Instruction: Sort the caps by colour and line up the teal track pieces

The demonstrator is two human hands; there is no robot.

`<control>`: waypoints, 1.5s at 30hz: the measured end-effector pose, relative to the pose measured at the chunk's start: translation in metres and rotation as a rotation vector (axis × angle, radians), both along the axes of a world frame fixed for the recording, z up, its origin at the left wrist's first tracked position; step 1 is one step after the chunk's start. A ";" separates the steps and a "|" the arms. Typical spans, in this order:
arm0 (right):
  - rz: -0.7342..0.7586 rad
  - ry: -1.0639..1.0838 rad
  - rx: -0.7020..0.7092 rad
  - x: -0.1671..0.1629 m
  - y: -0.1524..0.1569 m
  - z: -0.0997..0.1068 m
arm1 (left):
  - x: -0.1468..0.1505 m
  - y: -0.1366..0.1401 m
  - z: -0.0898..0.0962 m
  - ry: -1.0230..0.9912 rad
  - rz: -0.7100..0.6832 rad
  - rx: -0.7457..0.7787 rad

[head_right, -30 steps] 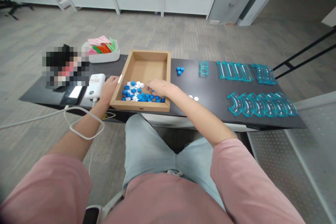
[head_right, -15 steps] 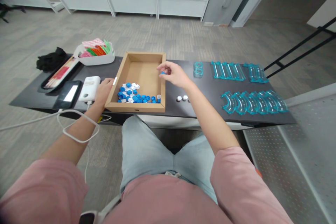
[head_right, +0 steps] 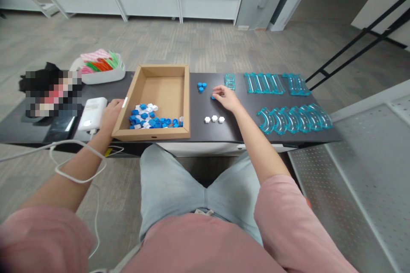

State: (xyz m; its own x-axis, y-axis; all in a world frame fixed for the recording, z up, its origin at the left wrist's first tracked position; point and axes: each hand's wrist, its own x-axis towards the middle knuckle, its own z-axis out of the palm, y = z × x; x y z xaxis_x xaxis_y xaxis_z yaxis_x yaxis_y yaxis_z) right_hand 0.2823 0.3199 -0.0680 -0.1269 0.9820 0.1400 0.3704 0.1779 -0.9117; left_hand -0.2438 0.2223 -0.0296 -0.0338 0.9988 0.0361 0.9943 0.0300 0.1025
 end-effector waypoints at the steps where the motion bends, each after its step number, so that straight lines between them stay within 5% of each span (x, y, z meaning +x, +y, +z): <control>1: -0.023 -0.053 0.050 -0.001 0.000 0.000 | 0.000 0.000 0.000 0.005 0.006 0.003; 6: -0.105 -0.307 0.220 0.003 -0.010 -0.001 | 0.000 -0.001 -0.003 -0.004 0.007 0.031; 11: 0.022 -0.454 0.215 0.008 -0.017 -0.002 | -0.001 -0.001 -0.005 -0.002 -0.010 0.076; 18: 0.152 -0.480 0.227 -0.006 0.005 0.004 | -0.002 0.001 -0.001 0.016 -0.009 0.016; 25: 0.084 -0.429 0.177 -0.013 0.000 0.015 | -0.007 0.004 -0.008 -0.030 -0.025 0.052; 29: 0.208 -0.380 0.264 -0.053 -0.014 0.040 | -0.005 0.004 -0.008 -0.065 -0.012 0.052; 35: 0.687 -0.553 0.328 -0.161 -0.047 0.081 | 0.000 0.005 -0.011 -0.071 0.009 0.103; 39: 0.822 -0.724 0.262 -0.205 -0.061 0.083 | 0.001 0.005 -0.014 -0.080 -0.002 0.123; 45: 0.830 -0.667 0.216 -0.210 -0.059 0.073 | 0.001 0.005 -0.015 -0.114 -0.004 0.144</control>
State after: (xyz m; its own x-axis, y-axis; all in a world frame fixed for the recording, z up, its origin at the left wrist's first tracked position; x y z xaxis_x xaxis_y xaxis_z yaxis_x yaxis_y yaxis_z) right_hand 0.0720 0.2612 0.0049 -0.8546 0.5174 -0.0440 0.4697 0.7341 -0.4904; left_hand -0.2427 0.2274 -0.0446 -0.0423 0.9838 0.1744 0.9761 0.0034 0.2173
